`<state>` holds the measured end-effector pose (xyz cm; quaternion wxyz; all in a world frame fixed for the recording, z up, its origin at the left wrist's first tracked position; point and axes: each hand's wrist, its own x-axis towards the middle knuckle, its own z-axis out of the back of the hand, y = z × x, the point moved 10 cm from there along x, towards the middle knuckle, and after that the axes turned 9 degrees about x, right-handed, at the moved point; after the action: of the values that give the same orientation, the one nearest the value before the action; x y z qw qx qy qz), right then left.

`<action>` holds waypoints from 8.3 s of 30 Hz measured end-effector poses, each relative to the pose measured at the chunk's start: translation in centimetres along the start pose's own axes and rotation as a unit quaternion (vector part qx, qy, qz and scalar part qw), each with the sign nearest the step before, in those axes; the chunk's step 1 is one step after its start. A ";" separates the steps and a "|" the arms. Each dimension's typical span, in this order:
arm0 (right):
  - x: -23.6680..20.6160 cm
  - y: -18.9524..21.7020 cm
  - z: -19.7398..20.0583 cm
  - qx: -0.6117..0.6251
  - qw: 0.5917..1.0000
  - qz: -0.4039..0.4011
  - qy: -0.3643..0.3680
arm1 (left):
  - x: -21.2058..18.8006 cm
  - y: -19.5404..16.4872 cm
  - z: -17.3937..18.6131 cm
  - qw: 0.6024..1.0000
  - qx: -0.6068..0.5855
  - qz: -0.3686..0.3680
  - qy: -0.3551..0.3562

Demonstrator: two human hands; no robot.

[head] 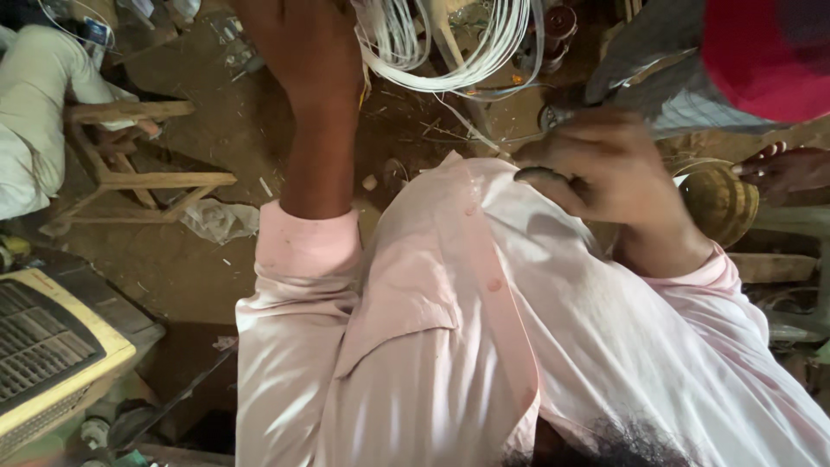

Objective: The person sits in a cluttered workshop and coils a length of white wire by hand, pulling loops off a larger bundle and winding them into a neat coil, then gathers and arranges the coiled wire with both hands.

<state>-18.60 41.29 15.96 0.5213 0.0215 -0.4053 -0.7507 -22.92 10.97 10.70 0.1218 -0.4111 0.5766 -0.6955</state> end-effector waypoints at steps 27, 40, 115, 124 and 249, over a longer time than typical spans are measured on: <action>7.7 -5.0 -5.0 0.107 0.994 0.010 0.034 | -3.1 -3.0 -4.2 0.970 -0.180 0.132 0.093; 6.5 -6.1 -3.7 0.005 0.999 0.013 -0.033 | -2.9 -7.9 -3.0 0.979 0.123 -0.153 0.044; 5.8 0.1 3.9 -0.133 0.972 0.162 -0.105 | -13.8 -4.5 -9.0 0.809 -0.237 0.229 0.487; 5.1 -0.4 3.4 -0.130 0.976 0.151 -0.092 | -14.4 -2.9 -8.7 0.820 -0.203 0.239 0.478; 0.9 -6.5 -3.8 0.153 0.974 -0.147 0.074 | -10.6 0.2 2.9 0.913 -0.222 0.277 0.203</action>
<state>-22.27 39.16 9.63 0.4244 0.2159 -0.4675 -0.7448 -14.22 15.73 5.87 0.0950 -0.1013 0.8192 -0.5564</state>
